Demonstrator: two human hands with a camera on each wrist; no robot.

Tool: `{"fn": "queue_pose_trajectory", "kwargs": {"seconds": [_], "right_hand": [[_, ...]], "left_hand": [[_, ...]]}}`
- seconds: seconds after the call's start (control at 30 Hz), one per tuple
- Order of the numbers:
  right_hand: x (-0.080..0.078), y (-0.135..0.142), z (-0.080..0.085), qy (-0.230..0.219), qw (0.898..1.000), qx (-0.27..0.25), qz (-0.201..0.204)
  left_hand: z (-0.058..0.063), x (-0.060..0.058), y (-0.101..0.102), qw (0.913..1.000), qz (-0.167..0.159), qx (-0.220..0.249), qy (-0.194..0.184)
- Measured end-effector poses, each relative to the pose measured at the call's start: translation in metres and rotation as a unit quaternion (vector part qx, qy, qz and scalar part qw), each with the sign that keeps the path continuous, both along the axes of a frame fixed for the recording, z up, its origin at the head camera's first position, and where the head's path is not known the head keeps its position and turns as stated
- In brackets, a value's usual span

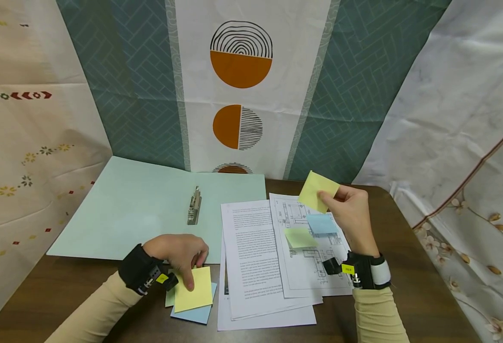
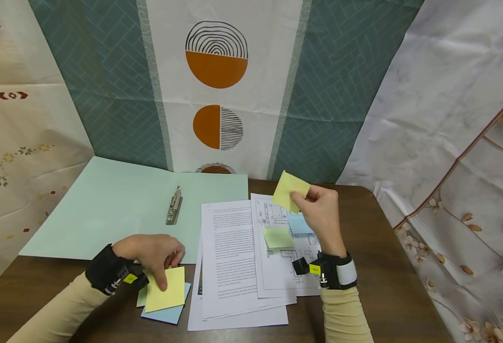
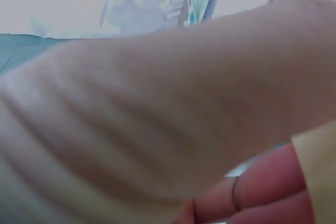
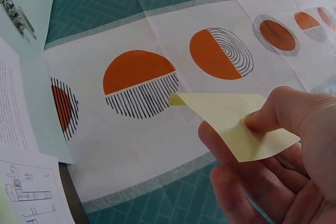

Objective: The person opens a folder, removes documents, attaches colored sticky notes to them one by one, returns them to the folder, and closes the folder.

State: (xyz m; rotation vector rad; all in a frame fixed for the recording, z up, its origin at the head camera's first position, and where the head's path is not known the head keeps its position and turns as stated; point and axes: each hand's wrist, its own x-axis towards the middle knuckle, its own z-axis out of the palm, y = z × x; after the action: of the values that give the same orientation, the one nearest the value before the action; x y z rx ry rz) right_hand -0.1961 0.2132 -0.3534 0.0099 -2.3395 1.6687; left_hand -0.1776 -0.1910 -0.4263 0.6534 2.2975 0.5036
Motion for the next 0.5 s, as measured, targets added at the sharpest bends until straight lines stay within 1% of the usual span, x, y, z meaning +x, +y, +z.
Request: {"fn": "queue_pose_trajectory", "kwargs": {"seconds": [0.17, 0.3, 0.4, 0.5], "right_hand": [[-0.0005, -0.0001, -0.0006, 0.005, 1.000, 0.000, 0.000], [-0.0002, 0.0001, -0.0012, 0.006, 1.000, -0.001, -0.001], [0.0003, 0.0003, -0.0014, 0.005, 1.000, -0.001, -0.002], [0.0004, 0.0005, -0.0012, 0.005, 1.000, 0.001, -0.003]], "left_hand": [[0.0027, 0.0028, 0.0024, 0.9992, 0.011, -0.030, 0.024], [0.0033, 0.0039, 0.0037, 0.9974, 0.011, -0.057, 0.042], [0.0033, 0.0035, 0.0025, 0.9976, 0.007, -0.053, 0.044], [0.0034, 0.0024, 0.0012, 0.9990, 0.000, -0.027, 0.035]]}}
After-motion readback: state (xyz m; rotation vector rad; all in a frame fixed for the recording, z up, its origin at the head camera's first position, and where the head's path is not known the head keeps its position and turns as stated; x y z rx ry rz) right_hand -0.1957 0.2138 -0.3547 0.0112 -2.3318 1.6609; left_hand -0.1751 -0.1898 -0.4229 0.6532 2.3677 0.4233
